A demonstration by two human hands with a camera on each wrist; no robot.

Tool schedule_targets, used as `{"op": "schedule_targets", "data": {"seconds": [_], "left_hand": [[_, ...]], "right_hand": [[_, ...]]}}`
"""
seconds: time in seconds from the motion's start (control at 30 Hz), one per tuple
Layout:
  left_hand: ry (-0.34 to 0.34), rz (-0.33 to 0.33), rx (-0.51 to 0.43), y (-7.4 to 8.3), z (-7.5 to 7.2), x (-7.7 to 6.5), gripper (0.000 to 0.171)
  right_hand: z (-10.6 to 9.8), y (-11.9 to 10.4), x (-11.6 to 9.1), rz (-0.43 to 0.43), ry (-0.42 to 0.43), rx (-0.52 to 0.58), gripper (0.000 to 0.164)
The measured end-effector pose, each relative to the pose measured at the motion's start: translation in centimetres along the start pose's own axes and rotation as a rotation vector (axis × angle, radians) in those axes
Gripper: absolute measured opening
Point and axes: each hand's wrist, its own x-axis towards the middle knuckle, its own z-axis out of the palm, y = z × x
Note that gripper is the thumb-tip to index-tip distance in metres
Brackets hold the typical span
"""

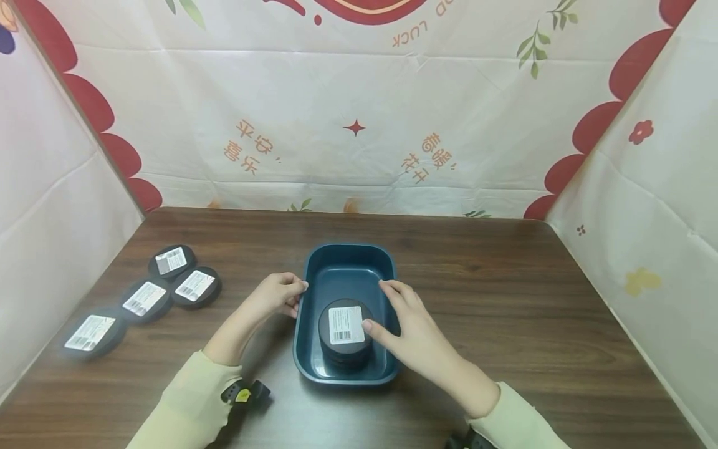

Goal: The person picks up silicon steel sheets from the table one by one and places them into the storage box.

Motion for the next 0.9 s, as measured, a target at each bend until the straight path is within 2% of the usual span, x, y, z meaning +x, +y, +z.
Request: {"op": "schedule_targets", "data": {"seconds": [0.33,0.53,0.9], "left_hand": [[0.009,-0.001,-0.006,0.0,0.0,-0.1,0.018],[0.003,-0.001,-0.008,0.1,0.1,-0.1,0.019],[0.006,-0.004,-0.005,0.1,0.1,-0.2,0.019]], "right_hand": [[0.0,1.1,-0.4,0.016,0.033,-0.04,0.059],[0.0,1.7,-0.4,0.098,0.025,-0.04,0.056],[-0.2,2.1,-0.8,0.287,-0.042,0.068,0.049]]}}
